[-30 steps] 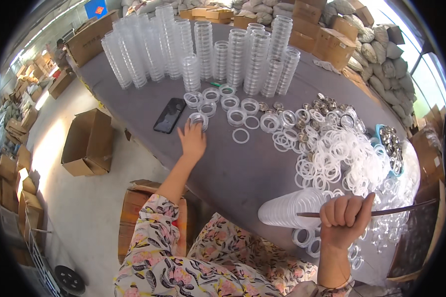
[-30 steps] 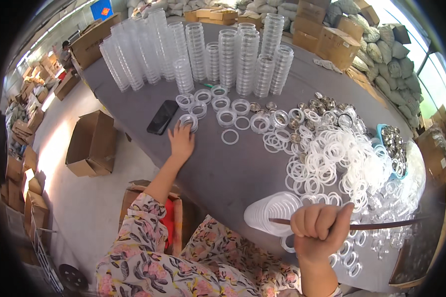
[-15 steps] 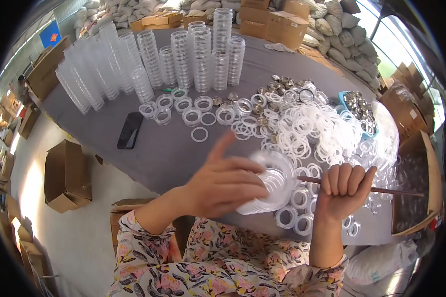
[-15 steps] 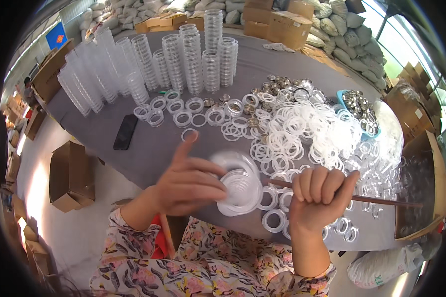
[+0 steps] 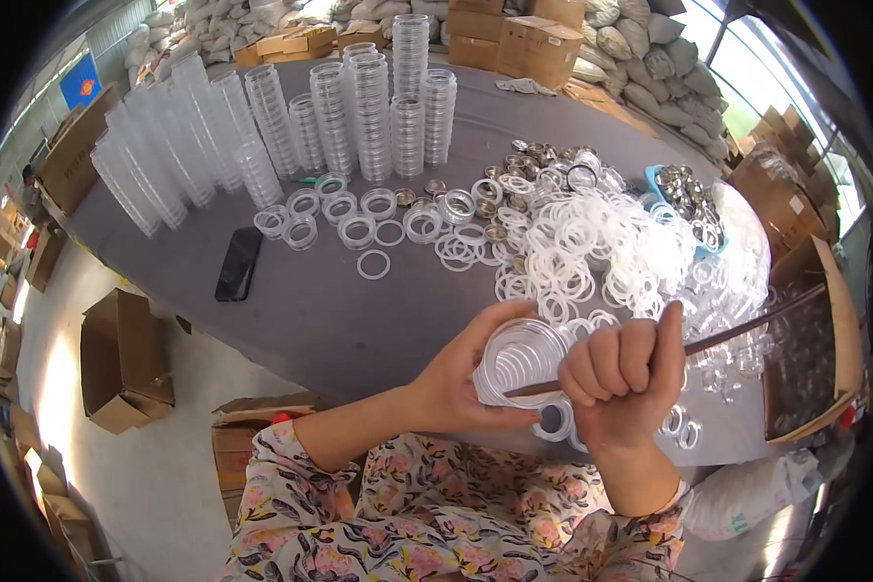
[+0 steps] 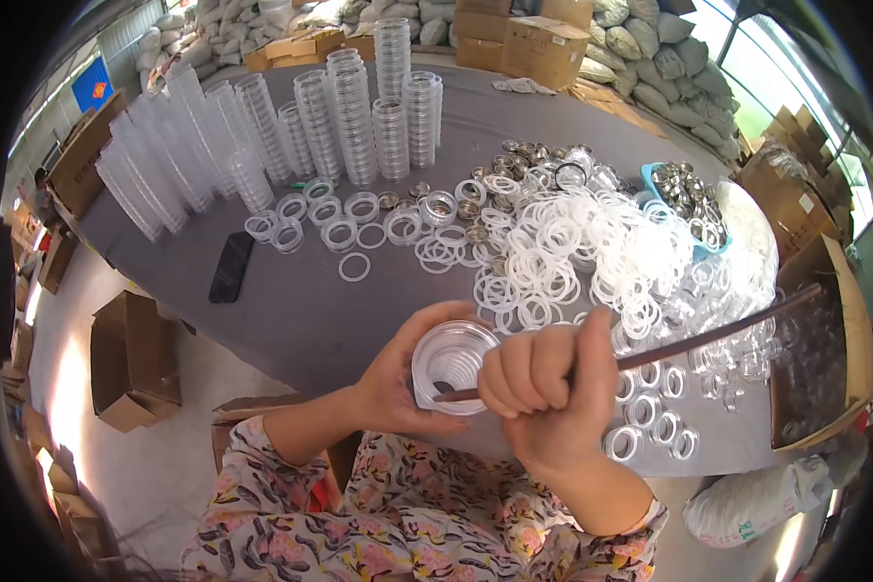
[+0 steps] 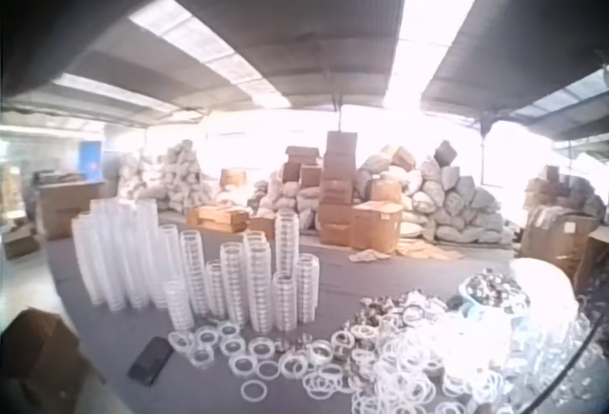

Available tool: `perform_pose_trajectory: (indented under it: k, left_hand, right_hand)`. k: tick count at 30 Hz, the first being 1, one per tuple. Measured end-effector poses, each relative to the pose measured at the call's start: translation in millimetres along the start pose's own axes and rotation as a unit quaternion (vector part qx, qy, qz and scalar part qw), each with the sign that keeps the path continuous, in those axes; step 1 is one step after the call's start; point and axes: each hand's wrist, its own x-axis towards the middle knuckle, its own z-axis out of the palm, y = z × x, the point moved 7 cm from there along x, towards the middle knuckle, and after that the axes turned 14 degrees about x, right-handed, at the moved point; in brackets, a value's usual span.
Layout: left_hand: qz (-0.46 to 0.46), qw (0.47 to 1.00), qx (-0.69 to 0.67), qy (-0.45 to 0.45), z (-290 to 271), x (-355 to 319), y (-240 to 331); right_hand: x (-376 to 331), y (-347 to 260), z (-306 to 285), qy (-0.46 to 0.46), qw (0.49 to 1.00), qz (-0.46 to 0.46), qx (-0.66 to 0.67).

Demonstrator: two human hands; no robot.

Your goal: The person uses a thin stick to pick up and stack small transparent plastic rings into a growing pile on the table. They repeatedly insert the stick into the center of each ring, lift it, and place it onto the stack, continuing this process throughout the clip.

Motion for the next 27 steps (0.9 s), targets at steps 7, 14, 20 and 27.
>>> perform_pose_trajectory:
  k: [7, 14, 20, 27]
  left_hand:
    - [0.028, 0.999, 0.013, 0.010, -1, 0, 1]
    - [0.009, 1.000, 0.021, -0.015, 1, -2, -2]
    - [0.017, 0.998, 0.053, -0.023, 0, -2, 2]
    - [0.015, 1.000, 0.024, -0.012, 6, 1, -5]
  right_hand:
    - [27, -1, 4, -0.100, 0.972, -0.091, -0.193]
    - [19, -13, 15, -0.025, 0.954, 0.020, -0.298]
    - [26, -7, 10, 0.060, 0.950, 0.088, -0.293]
    - [46, 25, 10, 0.097, 0.973, 0.137, -0.160]
